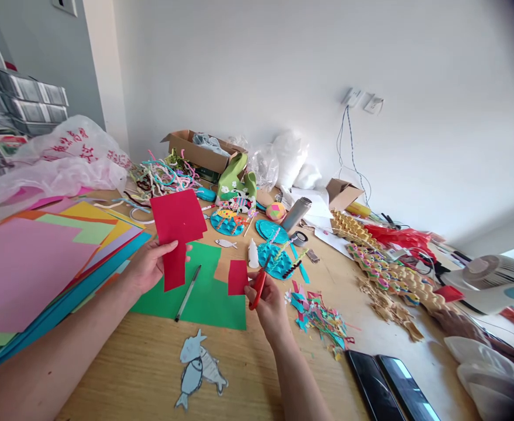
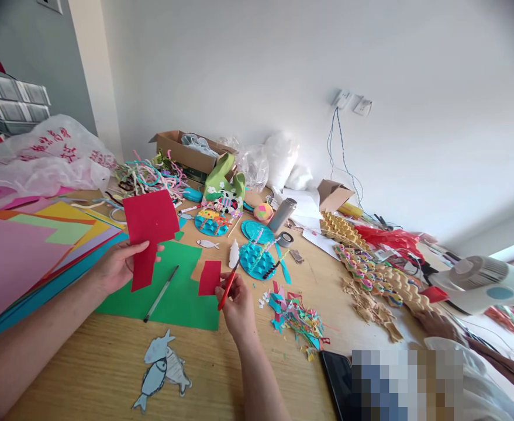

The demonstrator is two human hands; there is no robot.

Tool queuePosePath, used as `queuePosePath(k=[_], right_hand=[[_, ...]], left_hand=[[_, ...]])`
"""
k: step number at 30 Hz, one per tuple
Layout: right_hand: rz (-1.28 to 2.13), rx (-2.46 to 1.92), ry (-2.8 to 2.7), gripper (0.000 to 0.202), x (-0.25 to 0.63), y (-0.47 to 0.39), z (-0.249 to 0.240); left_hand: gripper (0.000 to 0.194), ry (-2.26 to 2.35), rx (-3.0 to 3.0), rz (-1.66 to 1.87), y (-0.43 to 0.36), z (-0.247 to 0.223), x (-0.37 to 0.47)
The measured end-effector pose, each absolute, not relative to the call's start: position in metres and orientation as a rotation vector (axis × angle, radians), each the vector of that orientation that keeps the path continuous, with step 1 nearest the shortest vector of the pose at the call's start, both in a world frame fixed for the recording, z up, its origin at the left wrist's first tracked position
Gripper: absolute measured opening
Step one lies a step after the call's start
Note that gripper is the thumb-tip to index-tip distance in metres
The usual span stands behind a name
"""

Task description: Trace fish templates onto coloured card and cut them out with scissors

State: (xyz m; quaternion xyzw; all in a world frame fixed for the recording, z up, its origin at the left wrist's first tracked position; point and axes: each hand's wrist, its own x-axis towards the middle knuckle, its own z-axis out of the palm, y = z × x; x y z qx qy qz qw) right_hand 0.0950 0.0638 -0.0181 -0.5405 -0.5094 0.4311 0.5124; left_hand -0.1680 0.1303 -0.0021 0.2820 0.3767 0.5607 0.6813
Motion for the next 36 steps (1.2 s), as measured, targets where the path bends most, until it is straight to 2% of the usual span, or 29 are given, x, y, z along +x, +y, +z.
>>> queuePosePath(k=[6,10,15,27,36], right_hand=[[1.133,-1.249,-1.337,0.03,0.088,0.058,-0.015],[1.271,-1.187,-1.405,0.031,0.083,0.054,-0.015],[1.339,-1.133,-1.505,0.029,0.082,0.052,-0.02],[1.265,-1.278,-1.239,0.044,0.08,0.058,-0.017],[1.124,-1.293,-1.106,0.044,0.085,0.064,-0.025]], left_hand=[[0.025,0.636,0.782,0.888,0.119,-0.014,-0.163],[0.031,0.577,0.827,0.813,0.113,-0.02,-0.158],[0.029,0.577,0.865,0.74,0.11,-0.014,-0.156],[0.029,0.589,0.847,0.841,0.111,-0.013,-0.153],[0.026,0.571,0.832,0.806,0.11,-0.012,-0.152]])
